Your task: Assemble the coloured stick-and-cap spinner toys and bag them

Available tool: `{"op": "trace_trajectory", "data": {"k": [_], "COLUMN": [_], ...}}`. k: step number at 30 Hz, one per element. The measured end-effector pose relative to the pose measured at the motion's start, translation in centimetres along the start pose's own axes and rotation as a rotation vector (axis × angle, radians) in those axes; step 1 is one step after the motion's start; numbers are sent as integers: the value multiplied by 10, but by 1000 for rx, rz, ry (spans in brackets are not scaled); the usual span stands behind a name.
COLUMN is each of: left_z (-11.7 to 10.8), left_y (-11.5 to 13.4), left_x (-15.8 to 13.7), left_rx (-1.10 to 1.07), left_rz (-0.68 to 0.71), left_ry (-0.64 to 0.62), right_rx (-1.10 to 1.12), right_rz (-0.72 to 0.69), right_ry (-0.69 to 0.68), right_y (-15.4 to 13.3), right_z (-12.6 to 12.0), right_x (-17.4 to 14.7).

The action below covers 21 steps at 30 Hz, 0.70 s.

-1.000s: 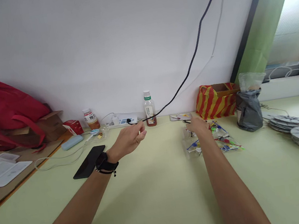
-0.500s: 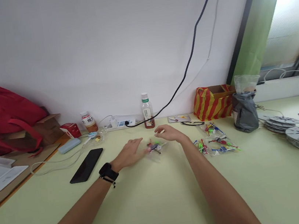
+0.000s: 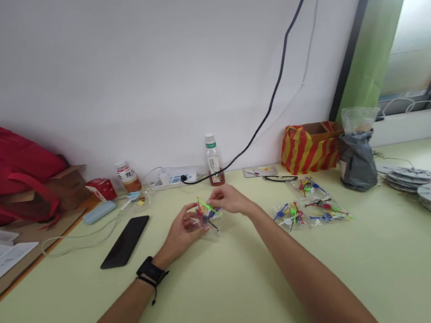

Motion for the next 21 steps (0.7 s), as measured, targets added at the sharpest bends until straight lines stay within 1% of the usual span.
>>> {"op": "trace_trajectory", "data": {"k": [2, 5, 7, 10, 13, 17, 21], "left_z": [-3, -5, -5, -4, -4, -5, -7], "left_y": [-3, -3, -3, -2, -1, -3, -8], "left_x": [2, 2, 2, 2, 2, 4, 6], "left_rx": [-65, -57, -40, -63, -18, 24, 43], "left_rz": [-37, -50, -62, -70, -49, -20, 13], "left_ry": [-20, -36, -28, -50, -63, -110, -78], "right_rx": [-80, -232, -237, -188, -189, -227, -208], "right_rz": [-36, -139, -212, -258, -247, -183, -139], "right_ry": [74, 211, 279, 320, 369, 423, 489], "right_y": [-6, -20, -32, -47, -51, -38, -30], "right_z": [-1, -3, -6, -10, -11, -2, 3], "right_x": [3, 3, 1, -4, -6, -1, 3]}}
Point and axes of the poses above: each hand's wrist, its own x-axis towards the middle knuckle, its own z-axis out of the palm, y = z × x, the point moved 2 cm from there along x, towards the middle knuckle, and after that the axes turned 15 degrees about -x, right-handed, at the moved point
